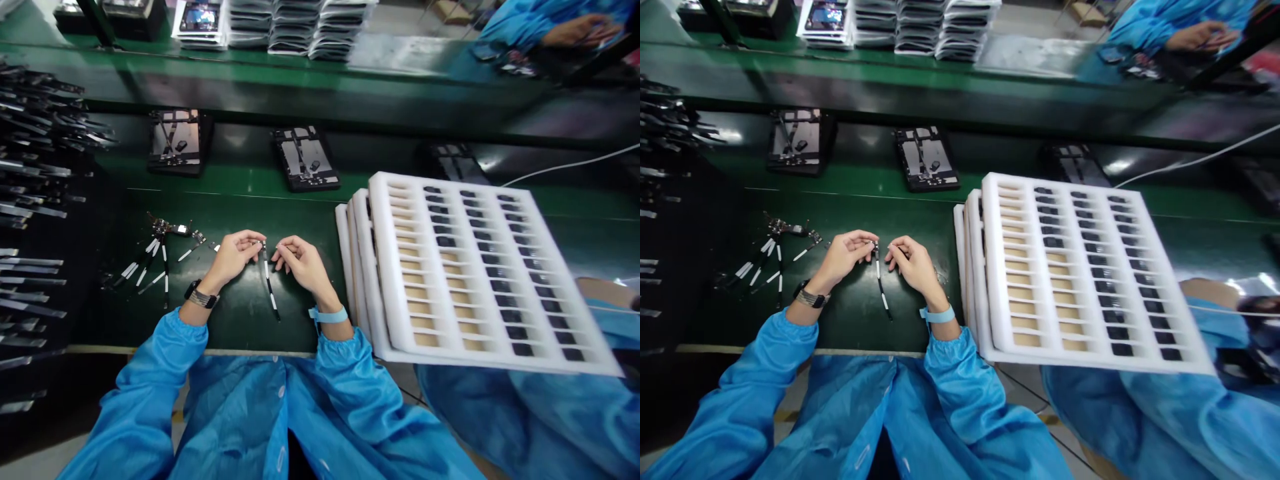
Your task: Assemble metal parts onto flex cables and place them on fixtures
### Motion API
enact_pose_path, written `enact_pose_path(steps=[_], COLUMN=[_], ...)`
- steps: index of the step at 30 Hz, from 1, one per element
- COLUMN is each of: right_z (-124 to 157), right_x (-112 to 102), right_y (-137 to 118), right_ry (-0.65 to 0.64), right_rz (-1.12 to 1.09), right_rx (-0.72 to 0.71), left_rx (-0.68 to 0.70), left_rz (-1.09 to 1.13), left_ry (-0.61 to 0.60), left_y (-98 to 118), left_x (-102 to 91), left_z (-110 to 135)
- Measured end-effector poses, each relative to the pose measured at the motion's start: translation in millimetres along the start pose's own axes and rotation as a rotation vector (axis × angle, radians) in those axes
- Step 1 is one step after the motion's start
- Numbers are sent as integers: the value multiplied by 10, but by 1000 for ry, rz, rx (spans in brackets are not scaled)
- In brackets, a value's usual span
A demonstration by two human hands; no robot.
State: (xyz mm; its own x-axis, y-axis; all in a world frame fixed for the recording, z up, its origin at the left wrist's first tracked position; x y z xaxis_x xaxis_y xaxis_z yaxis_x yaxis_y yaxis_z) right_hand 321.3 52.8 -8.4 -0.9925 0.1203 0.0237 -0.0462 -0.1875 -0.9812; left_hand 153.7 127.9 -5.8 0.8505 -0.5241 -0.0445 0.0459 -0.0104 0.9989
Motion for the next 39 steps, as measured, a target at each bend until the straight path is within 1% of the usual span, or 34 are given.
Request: enact_pose_path(steps=[3,7,9,11,14,19,22,25,30,33,36,38,39], right_z=[-2,-6,-3,-1,-9,-24,-12,1,8,19,18,16,17], right_x=[11,18,28,44,77,102,107,117,116,87,47,33,31], right_y=[23,59,70,79,99,104,80,41,-44,-81,-65,-43,-36], right_ry=[-6,-13,-23,-35,-62,-86,-108,-136,-121,-96,-82,-85,-90], right_rz=[11,39,59,84,126,157,208,272,342,340,286,239,218], right_rx=[4,-5,-11,-18,-24,-29,-32,-53,-120,-128,-83,-47,-31], left_rx=[80,272,356,396,401,359,336,312,257,179,22,-59,-76], left_rz=[-121,-436,-518,-557,-615,-672,-667,-622,-483,-365,-215,-119,-74], left_ry=[-1,-29,-50,-63,-77,-83,-98,-106,-92,-61,-14,-22,-36], left_y=[36,156,217,248,232,173,190,221,198,123,-3,-54,-55], left_x=[14,99,153,192,220,213,213,207,164,113,28,-5,-11], left_z=[17,84,131,173,206,211,214,205,140,89,46,33,31])
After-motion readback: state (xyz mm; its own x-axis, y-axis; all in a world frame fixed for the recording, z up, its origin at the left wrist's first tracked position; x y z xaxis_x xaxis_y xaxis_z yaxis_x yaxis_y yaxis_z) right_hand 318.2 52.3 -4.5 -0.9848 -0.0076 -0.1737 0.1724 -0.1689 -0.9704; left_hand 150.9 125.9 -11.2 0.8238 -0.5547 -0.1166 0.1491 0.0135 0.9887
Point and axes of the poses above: each hand's wrist, its own z-axis away from the middle knuckle, its own x-axis out of the palm, y = z × x, the point moved 6 cm from there along -z, towards the middle knuckle, and after that the axes turned 7 degrees about x, right-handed, at the moved point
